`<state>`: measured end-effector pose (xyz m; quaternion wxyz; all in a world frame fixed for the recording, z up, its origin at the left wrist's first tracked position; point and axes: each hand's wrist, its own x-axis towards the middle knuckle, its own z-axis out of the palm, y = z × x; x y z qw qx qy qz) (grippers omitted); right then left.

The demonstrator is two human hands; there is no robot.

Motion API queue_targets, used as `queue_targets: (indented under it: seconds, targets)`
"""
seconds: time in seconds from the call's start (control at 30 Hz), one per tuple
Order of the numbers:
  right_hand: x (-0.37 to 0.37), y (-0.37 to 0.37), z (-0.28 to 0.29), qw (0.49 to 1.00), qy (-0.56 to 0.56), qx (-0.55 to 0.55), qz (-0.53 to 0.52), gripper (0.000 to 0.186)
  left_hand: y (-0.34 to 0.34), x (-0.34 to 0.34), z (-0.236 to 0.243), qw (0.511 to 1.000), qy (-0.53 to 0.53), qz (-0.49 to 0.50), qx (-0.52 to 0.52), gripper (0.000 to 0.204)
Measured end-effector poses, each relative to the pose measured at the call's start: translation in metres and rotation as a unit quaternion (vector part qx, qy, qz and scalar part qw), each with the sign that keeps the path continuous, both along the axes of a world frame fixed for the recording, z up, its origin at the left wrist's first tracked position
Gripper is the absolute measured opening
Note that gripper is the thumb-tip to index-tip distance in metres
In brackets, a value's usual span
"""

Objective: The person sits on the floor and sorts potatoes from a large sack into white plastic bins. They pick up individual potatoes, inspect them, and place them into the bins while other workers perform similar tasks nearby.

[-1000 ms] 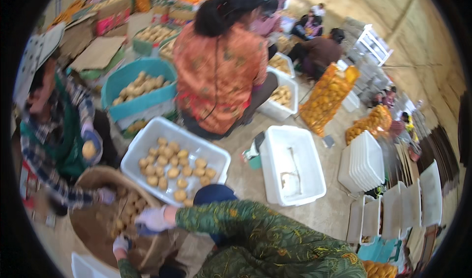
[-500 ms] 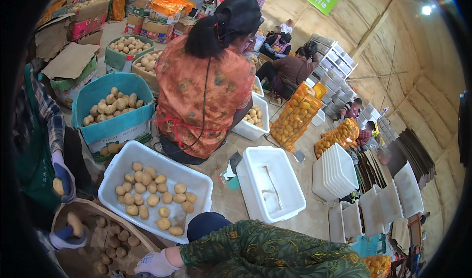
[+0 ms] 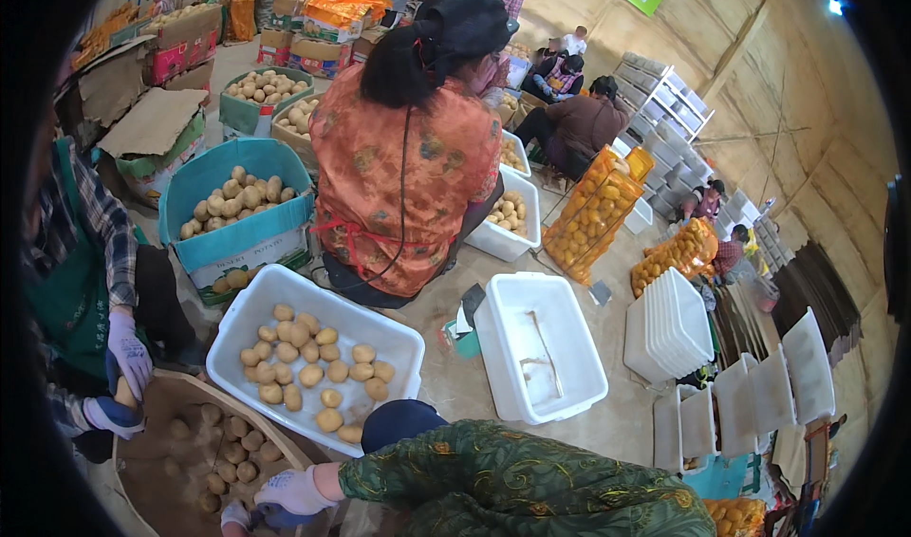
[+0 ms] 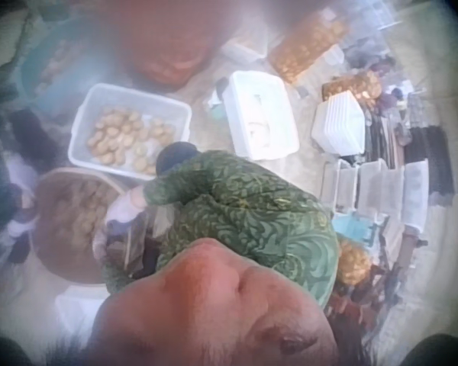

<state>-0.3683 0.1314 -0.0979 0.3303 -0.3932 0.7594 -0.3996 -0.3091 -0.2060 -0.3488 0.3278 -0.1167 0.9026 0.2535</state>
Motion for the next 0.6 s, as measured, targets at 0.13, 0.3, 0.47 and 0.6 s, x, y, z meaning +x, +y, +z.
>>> queue_targets:
  seconds: [0.13, 0.3, 0.47, 0.6]
  targets:
    - [-0.001, -0.004, 0.009, 0.993, -0.029, -0.046, -0.106, 0.034, 0.041, -0.033, 0.1, 0.978, 0.021, 0.103, 0.179, 0.035]
    - [-0.005, -0.045, -0.039, 0.942, -0.156, -0.156, -0.253, 0.061, 0.073, -0.036, 0.171, 0.867, 0.245, 0.191, 0.39, 0.036]
    - [0.003, -0.031, -0.02, 0.834, -0.461, -0.271, -0.133, 0.063, 0.107, -0.007, 0.238, 0.896, 0.386, 0.133, 0.175, 0.041]
    - [0.008, -0.024, 0.05, 0.804, -0.554, -0.214, -0.024, 0.053, 0.113, 0.032, 0.299, 0.901, 0.419, 0.104, -0.043, 0.032]
